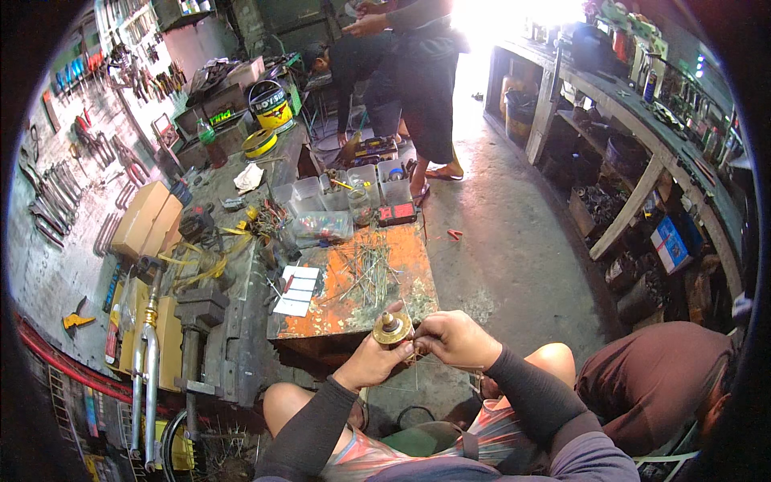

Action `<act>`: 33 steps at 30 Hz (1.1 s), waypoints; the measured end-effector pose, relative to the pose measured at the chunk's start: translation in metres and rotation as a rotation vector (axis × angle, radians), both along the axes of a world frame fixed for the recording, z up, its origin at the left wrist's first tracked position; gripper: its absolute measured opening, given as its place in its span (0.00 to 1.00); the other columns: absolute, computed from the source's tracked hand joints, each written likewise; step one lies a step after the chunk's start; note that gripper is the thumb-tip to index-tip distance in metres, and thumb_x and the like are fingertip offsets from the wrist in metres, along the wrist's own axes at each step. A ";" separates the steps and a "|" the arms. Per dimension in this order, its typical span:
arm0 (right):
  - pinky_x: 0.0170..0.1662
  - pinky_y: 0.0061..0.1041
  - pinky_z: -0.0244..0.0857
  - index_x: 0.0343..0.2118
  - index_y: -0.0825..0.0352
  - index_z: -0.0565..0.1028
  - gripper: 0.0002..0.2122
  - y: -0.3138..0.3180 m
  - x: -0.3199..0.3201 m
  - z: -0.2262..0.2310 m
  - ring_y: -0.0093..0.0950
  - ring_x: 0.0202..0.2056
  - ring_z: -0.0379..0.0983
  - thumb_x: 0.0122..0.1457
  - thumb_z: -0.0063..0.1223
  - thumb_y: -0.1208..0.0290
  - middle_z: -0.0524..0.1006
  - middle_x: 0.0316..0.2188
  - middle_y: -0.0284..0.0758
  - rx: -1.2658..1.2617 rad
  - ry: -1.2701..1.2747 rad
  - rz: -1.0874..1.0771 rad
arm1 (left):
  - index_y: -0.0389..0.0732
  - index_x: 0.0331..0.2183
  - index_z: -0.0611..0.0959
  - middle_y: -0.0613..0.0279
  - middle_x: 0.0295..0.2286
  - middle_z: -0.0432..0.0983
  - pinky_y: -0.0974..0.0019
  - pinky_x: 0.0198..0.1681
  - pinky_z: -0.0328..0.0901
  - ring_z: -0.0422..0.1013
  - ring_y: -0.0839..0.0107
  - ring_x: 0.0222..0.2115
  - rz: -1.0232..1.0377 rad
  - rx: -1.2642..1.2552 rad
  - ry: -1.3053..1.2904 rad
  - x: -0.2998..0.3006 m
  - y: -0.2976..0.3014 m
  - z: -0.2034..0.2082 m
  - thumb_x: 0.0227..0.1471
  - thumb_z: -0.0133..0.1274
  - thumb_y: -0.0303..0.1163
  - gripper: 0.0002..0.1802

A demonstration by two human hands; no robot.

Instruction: The person inserts thin metal spokes into a bicycle hub held in their hands, arranging them one by one. The person rotates the hub to access different spoke holes and continues adding spokes throughout the clip.

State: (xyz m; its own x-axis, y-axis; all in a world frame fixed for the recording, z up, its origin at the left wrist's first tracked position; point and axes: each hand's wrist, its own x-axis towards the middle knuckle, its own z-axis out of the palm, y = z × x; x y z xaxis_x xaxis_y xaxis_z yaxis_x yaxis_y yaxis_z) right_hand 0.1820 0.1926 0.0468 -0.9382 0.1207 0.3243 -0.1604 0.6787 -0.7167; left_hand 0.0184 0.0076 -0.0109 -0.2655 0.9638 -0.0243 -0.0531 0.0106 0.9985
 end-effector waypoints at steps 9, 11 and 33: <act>0.42 0.44 0.74 0.38 0.70 0.82 0.09 0.000 -0.005 -0.001 0.51 0.37 0.81 0.64 0.65 0.69 0.82 0.32 0.50 -0.107 -0.151 -0.039 | 0.41 0.77 0.51 0.64 0.56 0.76 0.63 0.65 0.66 0.72 0.72 0.57 0.004 -0.050 -0.248 0.001 0.008 0.008 0.67 0.63 0.28 0.50; 0.42 0.44 0.74 0.38 0.71 0.82 0.09 0.002 -0.005 0.000 0.52 0.37 0.81 0.64 0.65 0.68 0.82 0.31 0.50 -0.176 -0.196 -0.016 | 0.41 0.77 0.51 0.64 0.57 0.76 0.64 0.64 0.67 0.72 0.72 0.57 0.023 -0.058 -0.224 -0.002 0.003 0.006 0.67 0.63 0.28 0.50; 0.45 0.44 0.75 0.50 0.72 0.79 0.16 0.014 -0.004 -0.021 0.49 0.40 0.84 0.69 0.61 0.64 0.84 0.36 0.52 -0.260 -0.251 -0.047 | 0.28 0.71 0.59 0.35 0.58 0.77 0.54 0.65 0.67 0.74 0.45 0.62 0.085 -0.272 0.447 0.003 0.008 0.004 0.61 0.66 0.39 0.49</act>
State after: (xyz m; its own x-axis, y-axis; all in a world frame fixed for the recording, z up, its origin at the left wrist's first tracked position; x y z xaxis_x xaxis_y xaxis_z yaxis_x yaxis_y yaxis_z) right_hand 0.1780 0.2070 0.0263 -0.9761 0.2139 0.0374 0.0695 0.4711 -0.8793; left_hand 0.0213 0.0155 -0.0064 -0.3844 0.9130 -0.1366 0.3656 0.2864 0.8856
